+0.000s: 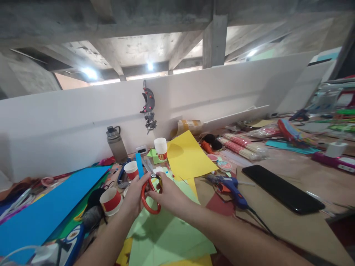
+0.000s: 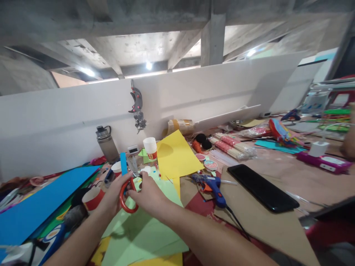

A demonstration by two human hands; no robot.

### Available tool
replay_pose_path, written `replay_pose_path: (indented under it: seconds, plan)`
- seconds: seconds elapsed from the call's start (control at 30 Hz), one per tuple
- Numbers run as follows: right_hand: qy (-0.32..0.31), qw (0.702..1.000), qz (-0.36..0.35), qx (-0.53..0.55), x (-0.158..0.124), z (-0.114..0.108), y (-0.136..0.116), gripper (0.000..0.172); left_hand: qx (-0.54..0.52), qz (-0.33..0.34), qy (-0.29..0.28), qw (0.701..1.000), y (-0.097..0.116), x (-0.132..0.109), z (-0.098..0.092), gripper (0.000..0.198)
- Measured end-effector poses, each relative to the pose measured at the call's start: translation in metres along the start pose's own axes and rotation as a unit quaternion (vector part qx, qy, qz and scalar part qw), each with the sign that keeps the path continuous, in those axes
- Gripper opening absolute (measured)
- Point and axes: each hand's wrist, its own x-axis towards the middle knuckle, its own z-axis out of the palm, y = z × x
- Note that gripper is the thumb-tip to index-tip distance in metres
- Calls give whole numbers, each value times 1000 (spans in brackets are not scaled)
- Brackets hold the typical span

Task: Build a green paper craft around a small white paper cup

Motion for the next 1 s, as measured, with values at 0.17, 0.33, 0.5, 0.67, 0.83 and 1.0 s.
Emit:
replay_pose_path:
  seconds: [0.17,0.33,0.5,0.67,0.83,1.0]
  plan:
    - [-26,990,-11,-135,-9,-12,-21,61,-18,-54,-36,998,-1,11,-13,23]
    - [-51,957,-75,-275,-14,-41,-48,43,-87,-73,-58,992,-6,16,-14,19]
    - [-8,962,-160,-221,-3,-90,-51,23,-125,-49,-67,989,0,10,-9,22]
    - [136,937,-31,-322,32,-174,0,25,-148,-22,-32,988,4,14,-14,22]
    - [123,902,80,-406,47,-226,63,2,-146,-22,-36,988,11,12,-12,16]
    - [88,887,136,-432,54,-230,93,16,-139,-26,-39,989,12,12,-12,18]
